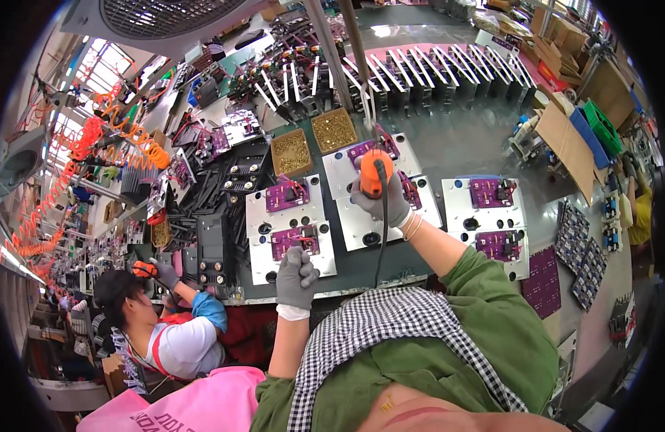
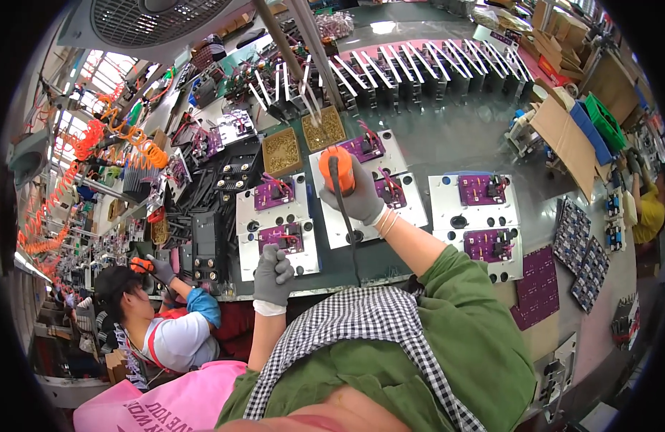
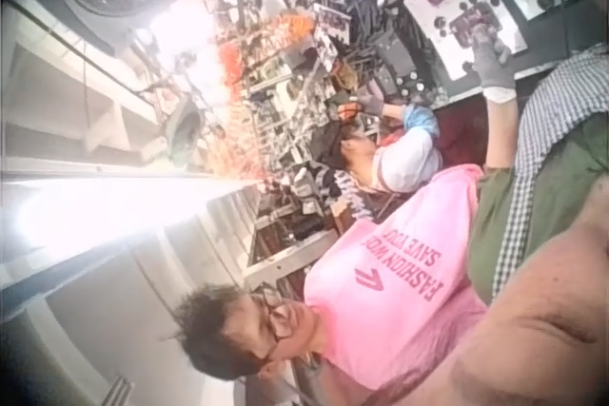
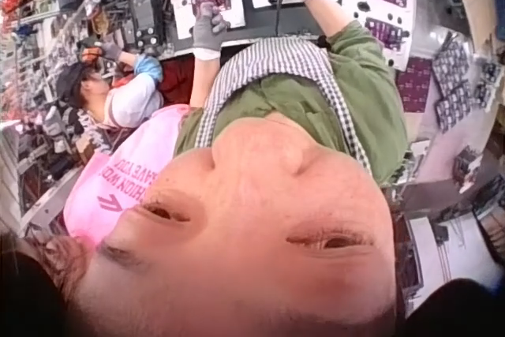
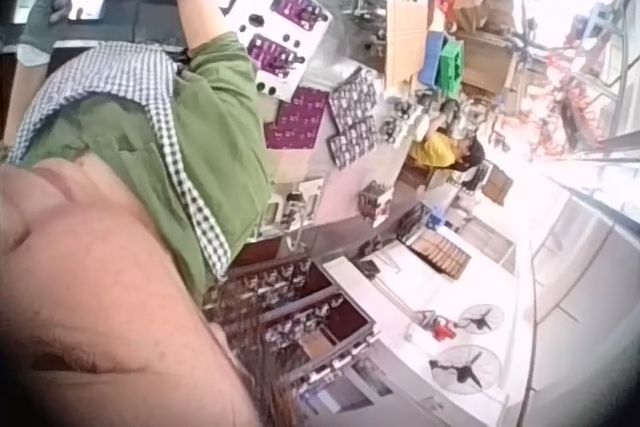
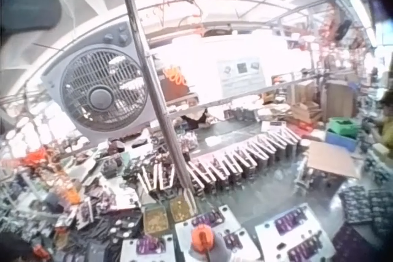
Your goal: Assembling electronic components and screwing them into place on a workbench.
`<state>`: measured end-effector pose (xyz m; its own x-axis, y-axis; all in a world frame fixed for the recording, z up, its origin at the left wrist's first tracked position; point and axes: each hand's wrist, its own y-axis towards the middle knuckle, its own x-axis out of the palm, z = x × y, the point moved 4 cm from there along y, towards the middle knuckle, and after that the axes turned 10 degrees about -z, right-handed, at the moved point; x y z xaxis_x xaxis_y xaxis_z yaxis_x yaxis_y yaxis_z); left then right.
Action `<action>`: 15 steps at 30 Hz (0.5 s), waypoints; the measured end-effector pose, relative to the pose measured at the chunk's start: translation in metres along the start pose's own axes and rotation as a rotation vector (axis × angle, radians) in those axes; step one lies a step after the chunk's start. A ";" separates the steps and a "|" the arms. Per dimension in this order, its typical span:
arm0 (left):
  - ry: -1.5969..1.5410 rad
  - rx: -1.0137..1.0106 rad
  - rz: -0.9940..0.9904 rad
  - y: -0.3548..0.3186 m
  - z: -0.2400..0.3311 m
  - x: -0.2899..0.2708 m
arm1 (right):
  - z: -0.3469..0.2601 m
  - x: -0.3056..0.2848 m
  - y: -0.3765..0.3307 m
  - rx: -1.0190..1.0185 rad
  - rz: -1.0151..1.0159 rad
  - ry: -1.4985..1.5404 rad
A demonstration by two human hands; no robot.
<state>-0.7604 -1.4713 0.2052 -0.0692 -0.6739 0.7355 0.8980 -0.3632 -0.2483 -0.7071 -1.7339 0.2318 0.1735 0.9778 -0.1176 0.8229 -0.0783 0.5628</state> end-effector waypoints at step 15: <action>0.362 -0.188 -0.139 0.032 -0.046 0.083 | -0.124 -0.052 -0.011 -0.213 0.174 0.859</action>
<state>-0.7572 -1.5690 0.2293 -0.3621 -0.7804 0.5097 0.7767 -0.5550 -0.2979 -0.7919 -1.7594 0.3329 -0.2482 0.7703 0.5874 0.6900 -0.2850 0.6653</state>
